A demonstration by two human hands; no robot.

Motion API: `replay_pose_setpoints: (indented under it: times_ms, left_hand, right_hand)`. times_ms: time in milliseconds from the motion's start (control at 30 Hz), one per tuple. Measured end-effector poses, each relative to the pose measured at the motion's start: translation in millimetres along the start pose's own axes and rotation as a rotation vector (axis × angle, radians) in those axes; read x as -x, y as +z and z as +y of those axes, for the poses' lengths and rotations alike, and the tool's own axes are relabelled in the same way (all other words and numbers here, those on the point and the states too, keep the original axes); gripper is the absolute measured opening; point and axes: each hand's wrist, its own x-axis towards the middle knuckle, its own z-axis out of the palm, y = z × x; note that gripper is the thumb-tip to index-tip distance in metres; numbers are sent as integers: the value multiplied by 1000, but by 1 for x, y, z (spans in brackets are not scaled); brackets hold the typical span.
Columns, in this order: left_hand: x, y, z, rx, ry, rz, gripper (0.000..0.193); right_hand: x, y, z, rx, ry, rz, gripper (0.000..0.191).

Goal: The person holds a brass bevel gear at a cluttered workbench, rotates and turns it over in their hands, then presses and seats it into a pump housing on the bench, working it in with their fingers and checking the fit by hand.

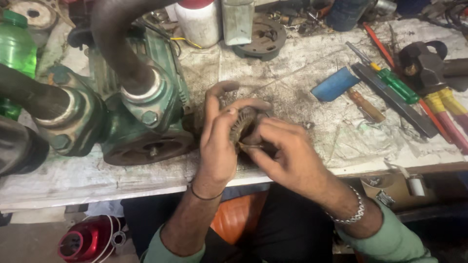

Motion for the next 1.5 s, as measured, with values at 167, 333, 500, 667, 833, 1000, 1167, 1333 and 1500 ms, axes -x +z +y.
replay_pose_setpoints:
  times_ms: [167,333,500,667,833,1000,1167,1333,1500]
  left_hand:
    - [1,-1,-1,-21,37,8,47]
    - [-2,-2,2,-39,-34,-22,51]
    - [-4,-11,12,-37,-214,-87,57]
    - [-2,-12,8,-22,-25,-57,53]
    - [-2,-6,-1,31,74,56,37]
    - [-3,-1,-10,-55,144,-22,29]
    - [-1,-1,-9,-88,107,-33,27]
    - [-1,0,-6,-83,86,18,27]
    - [1,2,-7,-149,138,-15,29]
  right_hand:
    - [0,-4,-4,24,-20,26,13]
    - [-5,-11,-1,107,36,-19,15]
    - [-3,-17,7,58,88,-8,14]
    - [0,-15,2,139,-26,32,17]
    - [4,-1,-19,283,-78,62,14]
    - [2,-7,-17,-4,80,30,10]
    - [3,-10,-11,65,-59,34,13]
    - [6,-3,-9,-7,37,66,11]
    - [5,-8,-8,-76,108,10,13]
